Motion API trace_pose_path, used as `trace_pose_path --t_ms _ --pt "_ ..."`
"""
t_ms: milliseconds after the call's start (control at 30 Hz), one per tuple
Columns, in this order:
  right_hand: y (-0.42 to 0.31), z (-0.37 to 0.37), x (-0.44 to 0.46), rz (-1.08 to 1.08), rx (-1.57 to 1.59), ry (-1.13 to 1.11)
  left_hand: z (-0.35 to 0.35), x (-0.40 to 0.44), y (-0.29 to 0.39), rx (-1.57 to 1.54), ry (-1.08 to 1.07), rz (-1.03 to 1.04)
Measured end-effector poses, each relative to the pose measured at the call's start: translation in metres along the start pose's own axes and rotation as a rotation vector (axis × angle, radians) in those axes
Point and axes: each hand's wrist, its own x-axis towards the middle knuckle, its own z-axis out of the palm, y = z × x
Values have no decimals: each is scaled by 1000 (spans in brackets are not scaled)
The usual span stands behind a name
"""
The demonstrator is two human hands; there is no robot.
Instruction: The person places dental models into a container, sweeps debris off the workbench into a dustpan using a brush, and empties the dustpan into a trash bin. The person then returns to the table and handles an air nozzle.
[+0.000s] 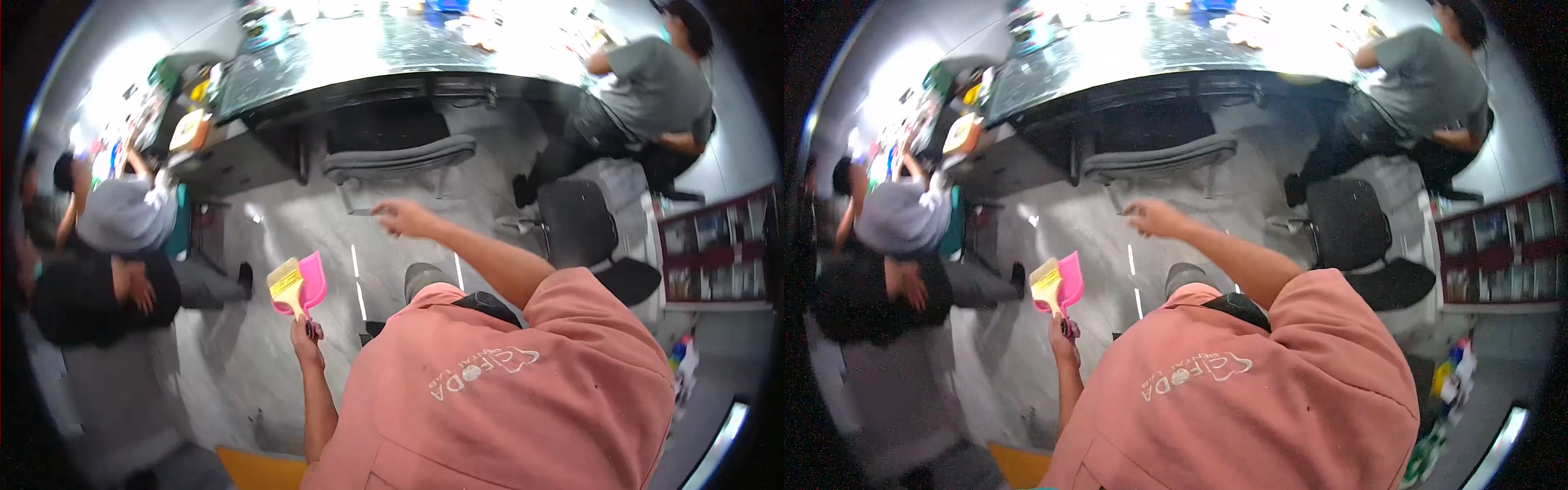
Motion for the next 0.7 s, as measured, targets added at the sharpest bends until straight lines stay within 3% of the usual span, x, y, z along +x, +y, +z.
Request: trace_pose_path --t_ms 100,167,200,267,300,500,700 --pt "26 -92 21 -49 298 551 24 50 30 48 -30 9" --pt "57 -162 27 112 415 800 40 77 39 67 -55 21" --pt "95 -195 37 25 578 884 45 97 44 55 -62 52" --pt "126 -261 59 253 888 1062 54 128 51 67 -54 -5" --pt "152 -291 72 267 1038 1152 65 138 56 69 -20 -13" --pt "278 -400 153 486 1143 1268 159 175 85 39 201 38" --pt "310 -413 206 565 1138 1429 244 238 156 198 167 189"
